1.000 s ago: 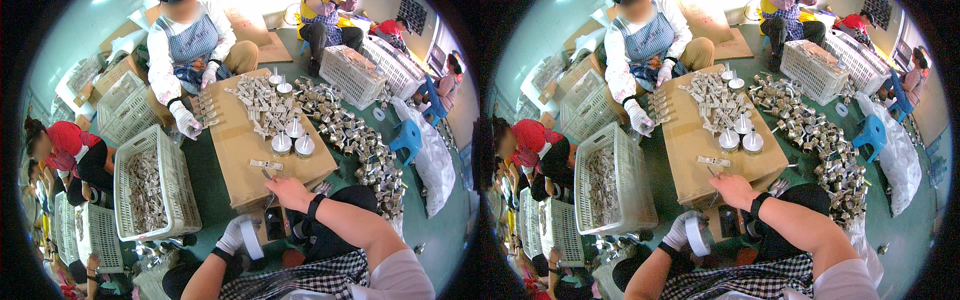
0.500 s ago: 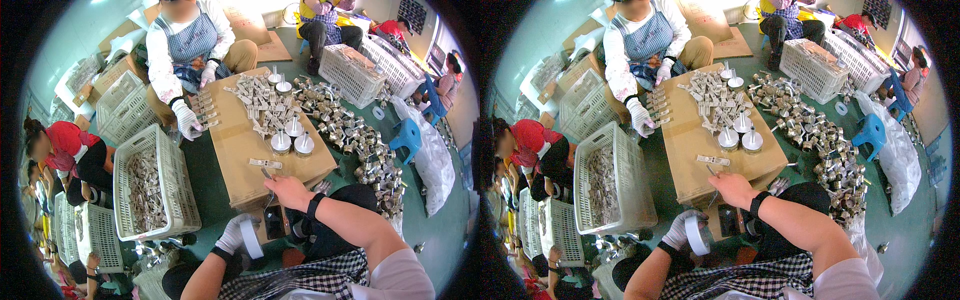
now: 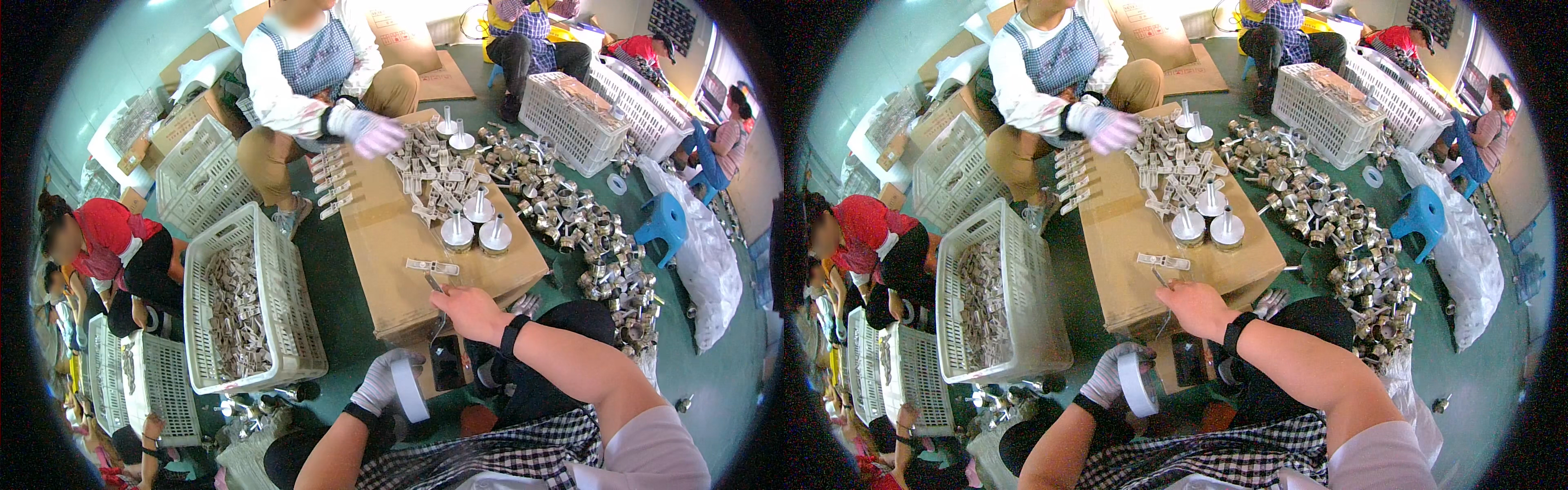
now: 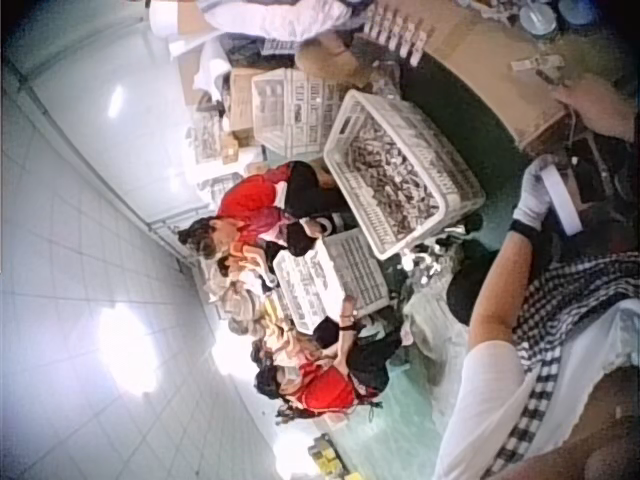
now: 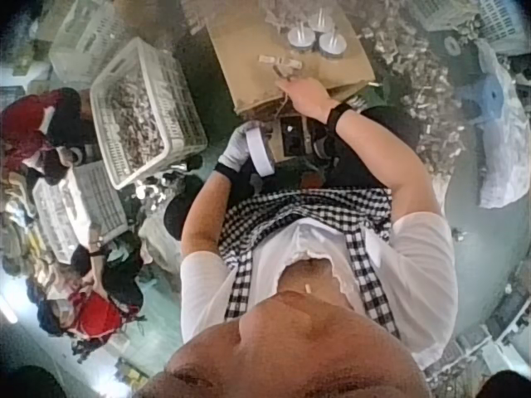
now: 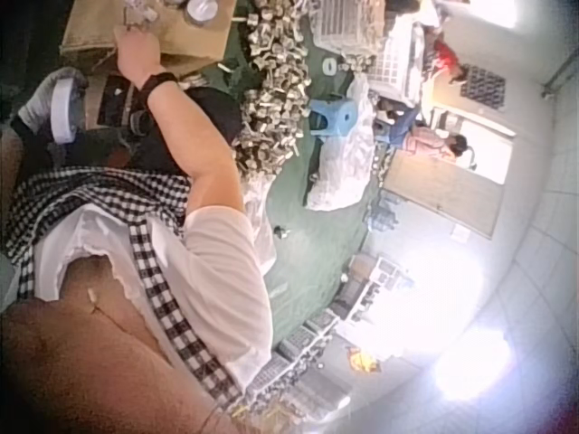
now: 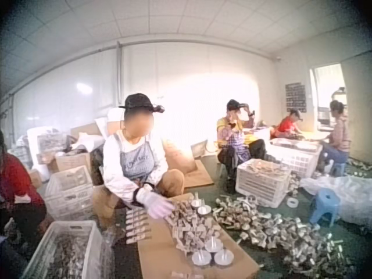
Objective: Manual assembly and sorting of small metal manufacturing components at a workstation.
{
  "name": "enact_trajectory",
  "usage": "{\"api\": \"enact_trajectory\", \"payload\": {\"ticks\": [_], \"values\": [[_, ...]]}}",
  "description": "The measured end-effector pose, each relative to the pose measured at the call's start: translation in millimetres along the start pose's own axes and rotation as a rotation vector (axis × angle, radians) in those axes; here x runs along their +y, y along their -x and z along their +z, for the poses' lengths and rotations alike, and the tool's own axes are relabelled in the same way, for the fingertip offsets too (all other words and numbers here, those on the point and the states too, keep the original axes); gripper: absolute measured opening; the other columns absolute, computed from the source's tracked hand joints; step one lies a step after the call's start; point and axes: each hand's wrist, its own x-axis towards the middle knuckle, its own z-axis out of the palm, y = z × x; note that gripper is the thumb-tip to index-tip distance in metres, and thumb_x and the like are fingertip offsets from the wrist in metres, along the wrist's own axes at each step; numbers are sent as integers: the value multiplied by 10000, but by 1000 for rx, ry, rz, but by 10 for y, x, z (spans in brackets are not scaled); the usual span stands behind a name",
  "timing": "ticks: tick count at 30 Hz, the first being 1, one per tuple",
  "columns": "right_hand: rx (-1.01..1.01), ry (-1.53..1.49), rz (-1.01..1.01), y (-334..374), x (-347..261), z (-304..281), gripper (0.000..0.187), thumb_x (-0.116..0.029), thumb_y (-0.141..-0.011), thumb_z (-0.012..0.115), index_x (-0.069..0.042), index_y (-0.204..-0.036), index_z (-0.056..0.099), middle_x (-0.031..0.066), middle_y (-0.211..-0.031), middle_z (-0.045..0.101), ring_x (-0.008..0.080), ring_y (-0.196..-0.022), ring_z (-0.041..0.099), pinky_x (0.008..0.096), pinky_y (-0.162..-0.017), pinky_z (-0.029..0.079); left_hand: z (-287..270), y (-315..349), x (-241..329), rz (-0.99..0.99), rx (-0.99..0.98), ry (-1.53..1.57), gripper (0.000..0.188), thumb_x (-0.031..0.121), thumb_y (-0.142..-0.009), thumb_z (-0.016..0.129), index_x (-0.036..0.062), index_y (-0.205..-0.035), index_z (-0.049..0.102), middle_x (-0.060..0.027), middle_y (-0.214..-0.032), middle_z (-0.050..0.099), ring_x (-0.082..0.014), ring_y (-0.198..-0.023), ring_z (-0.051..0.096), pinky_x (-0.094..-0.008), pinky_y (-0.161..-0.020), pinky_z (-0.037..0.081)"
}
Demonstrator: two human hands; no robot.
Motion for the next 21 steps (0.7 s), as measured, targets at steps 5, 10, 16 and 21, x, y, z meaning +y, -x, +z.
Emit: {"api": "enact_trajectory", "payload": {"ticks": [5, 10, 16, 21], "values": [[6, -19, -10, -1, 36, 61, 276, 15, -718, 544, -65, -966, 452, 177, -875, 574, 378, -821, 593, 460, -680, 487, -64, -19, -28, 12, 9, -74, 177, 91, -866, 550, -2, -1005, 608, -151, -993, 653, -241, -841, 640, -351, -796, 543], [-18, -8, 4, 8, -19, -20, 274, 10, -718, 542, -57, -971, 461, 180, -883, 576, 378, -823, 596, 463, -669, 492, -75, -47, 6, -91, -31, 133, 207, 129, -847, 565, -21, -983, 611, -185, -995, 644, -291, -883, 630, -399, -832, 523], [-52, 4, 8, -10, -23, -55, 257, -2, -719, 541, -37, -966, 476, 187, -883, 579, 379, -850, 602, 452, -692, 513, -175, -114, -36, -113, -58, 283, 191, 94, -831, 577, -24, -976, 616, -211, -1017, 631, -335, -948, 610, -416, -856, 517], [-30, -11, -14, 0, -27, -67, 248, -1, -722, 532, -34, -960, 470, 192, -884, 573, 381, -840, 599, 459, -685, 507, -136, -58, -87, 103, -2, -204, 152, 35, -854, 541, -20, -977, 612, -188, -1023, 638, -291, -928, 624, -387, -849, 527]]}}
